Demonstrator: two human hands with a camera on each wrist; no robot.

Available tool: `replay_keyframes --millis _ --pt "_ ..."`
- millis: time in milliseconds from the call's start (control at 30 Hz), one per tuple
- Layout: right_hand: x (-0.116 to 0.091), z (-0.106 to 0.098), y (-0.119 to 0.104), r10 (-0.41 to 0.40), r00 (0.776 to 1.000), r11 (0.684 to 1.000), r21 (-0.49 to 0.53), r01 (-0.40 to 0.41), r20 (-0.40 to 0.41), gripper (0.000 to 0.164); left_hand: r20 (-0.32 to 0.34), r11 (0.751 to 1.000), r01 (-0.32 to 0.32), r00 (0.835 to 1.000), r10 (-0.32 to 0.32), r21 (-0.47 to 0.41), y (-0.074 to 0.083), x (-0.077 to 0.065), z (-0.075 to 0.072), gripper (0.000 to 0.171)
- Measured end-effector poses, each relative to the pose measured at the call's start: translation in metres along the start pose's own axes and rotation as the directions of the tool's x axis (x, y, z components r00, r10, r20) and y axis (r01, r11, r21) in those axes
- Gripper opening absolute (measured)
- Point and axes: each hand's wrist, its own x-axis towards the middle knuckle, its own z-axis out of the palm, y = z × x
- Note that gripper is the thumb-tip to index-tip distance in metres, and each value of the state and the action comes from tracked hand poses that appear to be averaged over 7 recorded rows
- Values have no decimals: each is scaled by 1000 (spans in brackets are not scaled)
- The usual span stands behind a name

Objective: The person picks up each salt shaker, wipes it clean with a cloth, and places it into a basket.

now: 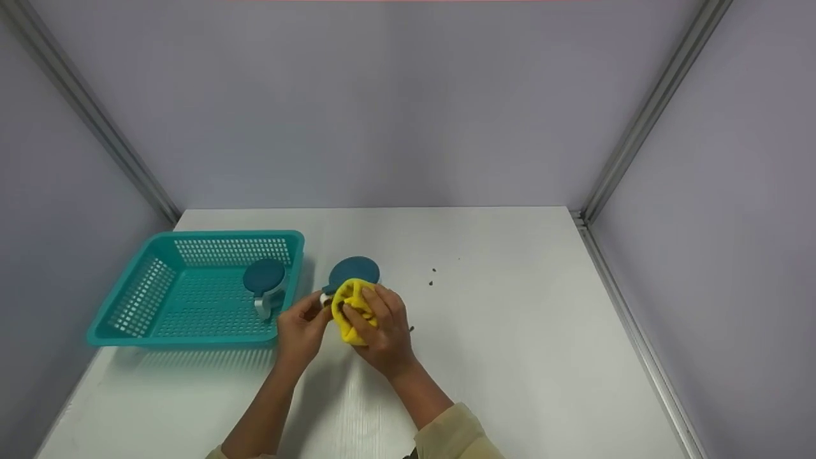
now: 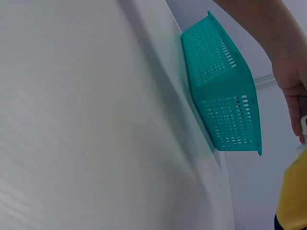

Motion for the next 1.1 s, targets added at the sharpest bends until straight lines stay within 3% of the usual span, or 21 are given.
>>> replay_keyframes --millis 133,367,500,600,767,1100 --pt "-7 0 3 103 995 992 69 -104 13 29 -10 998 29 1000 -30 -62 0 0 0 15" --pt "-18 1 4 234 972 963 133 -235 18 37 -26 999 20 999 -21 -34 0 -2 -2 13" --pt "-21 1 4 293 956 944 150 -293 23 41 -29 997 29 999 -31 -66 0 -2 -3 12" --pt "-21 2 4 261 965 955 144 -260 13 40 -27 995 34 999 -37 -95 0 -1 -4 13" --pt "-20 5 0 93 996 994 62 -93 3 32 -24 995 39 999 -41 -91 0 0 -4 13" --pt "-22 8 -16 -34 999 999 -13 34 21 23 -6 992 102 995 -103 -80 -1 1 -4 11"
